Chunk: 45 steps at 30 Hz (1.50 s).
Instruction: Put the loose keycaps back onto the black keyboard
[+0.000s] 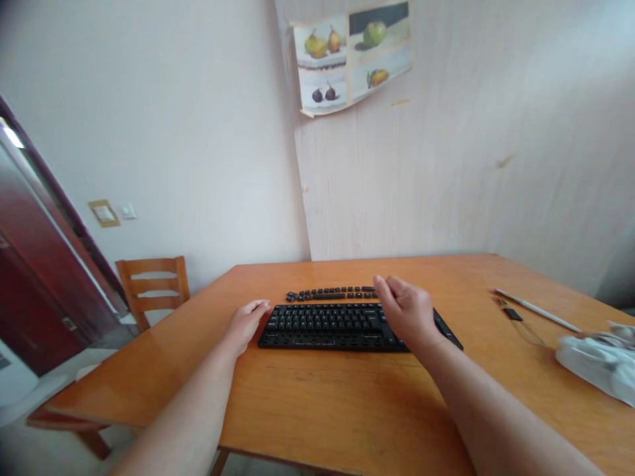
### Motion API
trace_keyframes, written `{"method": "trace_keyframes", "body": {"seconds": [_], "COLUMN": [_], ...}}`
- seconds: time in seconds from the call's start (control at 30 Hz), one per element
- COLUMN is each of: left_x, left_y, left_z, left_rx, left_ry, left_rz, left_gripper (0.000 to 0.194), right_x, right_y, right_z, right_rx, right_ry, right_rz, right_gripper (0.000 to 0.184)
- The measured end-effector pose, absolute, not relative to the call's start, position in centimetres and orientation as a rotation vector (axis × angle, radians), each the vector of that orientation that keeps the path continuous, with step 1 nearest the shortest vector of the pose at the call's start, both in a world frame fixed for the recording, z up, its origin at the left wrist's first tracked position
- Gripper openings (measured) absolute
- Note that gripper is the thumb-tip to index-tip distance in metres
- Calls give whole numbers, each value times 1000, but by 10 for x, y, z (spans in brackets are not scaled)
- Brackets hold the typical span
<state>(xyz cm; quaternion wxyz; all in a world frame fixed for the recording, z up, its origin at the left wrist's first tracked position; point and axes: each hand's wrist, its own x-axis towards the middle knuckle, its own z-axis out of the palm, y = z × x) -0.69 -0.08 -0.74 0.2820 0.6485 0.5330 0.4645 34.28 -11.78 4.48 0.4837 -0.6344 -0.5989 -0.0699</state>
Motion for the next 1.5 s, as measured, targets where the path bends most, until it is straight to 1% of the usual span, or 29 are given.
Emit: {"method": "trace_keyframes", "body": {"seconds": [0.17,0.4,0.53,0.67,0.93,1.1,1.5], "left_x": [-7,-7,-8,-9,-11,-12,-13], "left_y": [1,7,6,7,11,10,8], "left_z": [-8,-11,-10,-10,-12,-11,-7], "left_rx": [1711,1700,1715,1726,1750,1771,1791], "left_ry": [1458,1503,1519,1535,1548,1554,1524], "left_rz": [1276,1304,1281,1254,1219,1200,1139], "left_gripper": [45,37,36,37,40,41,39], "right_x": [309,285,262,251,252,251,253], "right_y": [-128,-137,-147,-155,-157,-158,-152], "right_z": [41,31,24,19,29,33,27], "right_rx": [-1364,-1115,-967,-1019,-1209,-1228,-1205], "right_ry": [-1797,-2083,-2432,-2678,-2744,-2752,-2752], "right_rz": [-166,-208,-125,-28,102,172,175], "right_gripper": [44,46,43,41,50,49,53]}}
